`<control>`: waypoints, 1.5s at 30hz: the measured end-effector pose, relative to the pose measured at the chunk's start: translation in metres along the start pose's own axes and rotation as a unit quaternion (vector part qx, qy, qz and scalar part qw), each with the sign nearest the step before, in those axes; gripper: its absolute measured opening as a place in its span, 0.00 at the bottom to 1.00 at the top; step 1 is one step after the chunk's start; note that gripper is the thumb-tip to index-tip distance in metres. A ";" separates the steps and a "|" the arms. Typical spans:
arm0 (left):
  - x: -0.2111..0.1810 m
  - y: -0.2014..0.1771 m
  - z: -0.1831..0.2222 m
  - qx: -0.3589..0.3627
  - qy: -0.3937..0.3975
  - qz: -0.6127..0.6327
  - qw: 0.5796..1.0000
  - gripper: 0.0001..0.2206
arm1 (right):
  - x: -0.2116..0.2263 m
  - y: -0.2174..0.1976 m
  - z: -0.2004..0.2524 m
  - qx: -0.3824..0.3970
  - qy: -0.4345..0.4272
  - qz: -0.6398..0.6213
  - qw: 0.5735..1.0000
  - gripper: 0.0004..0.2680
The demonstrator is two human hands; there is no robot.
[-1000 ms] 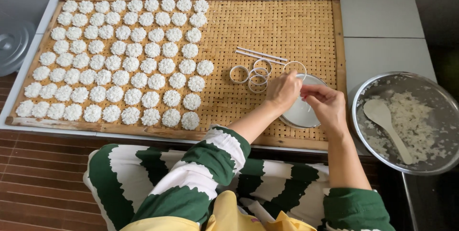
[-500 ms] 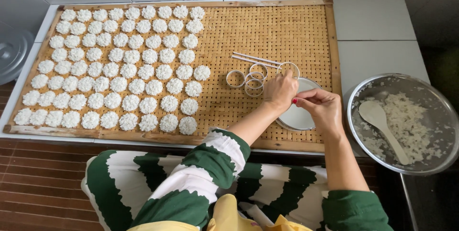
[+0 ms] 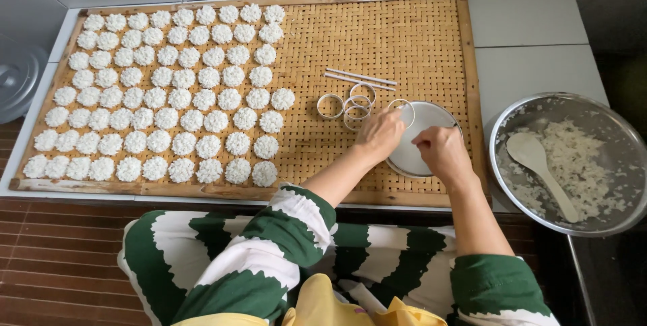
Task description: Mold a rice mixture into small circular cakes using metal rings and arrange them on a tray.
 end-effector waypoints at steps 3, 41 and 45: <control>-0.027 -0.034 0.017 -0.035 0.072 -0.093 0.992 0.14 | -0.003 -0.003 0.001 -0.023 0.021 -0.016 0.999 0.07; 0.033 -0.141 0.030 -0.064 -0.135 -0.152 0.977 0.08 | 0.037 -0.025 0.004 0.035 -0.034 -0.126 0.991 0.04; 0.044 -0.126 0.021 -0.059 -0.171 -0.065 0.981 0.07 | 0.050 -0.027 0.005 0.044 -0.006 -0.148 0.988 0.05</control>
Point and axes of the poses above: each hand's wrist, its own z-axis away from the middle knuckle, its own y-axis out of the palm, x = y × z, the point moved 6 cm from there along -z, towards the middle knuckle, and after that the axes turned 15 degrees about -z, right-handed, at the moved point
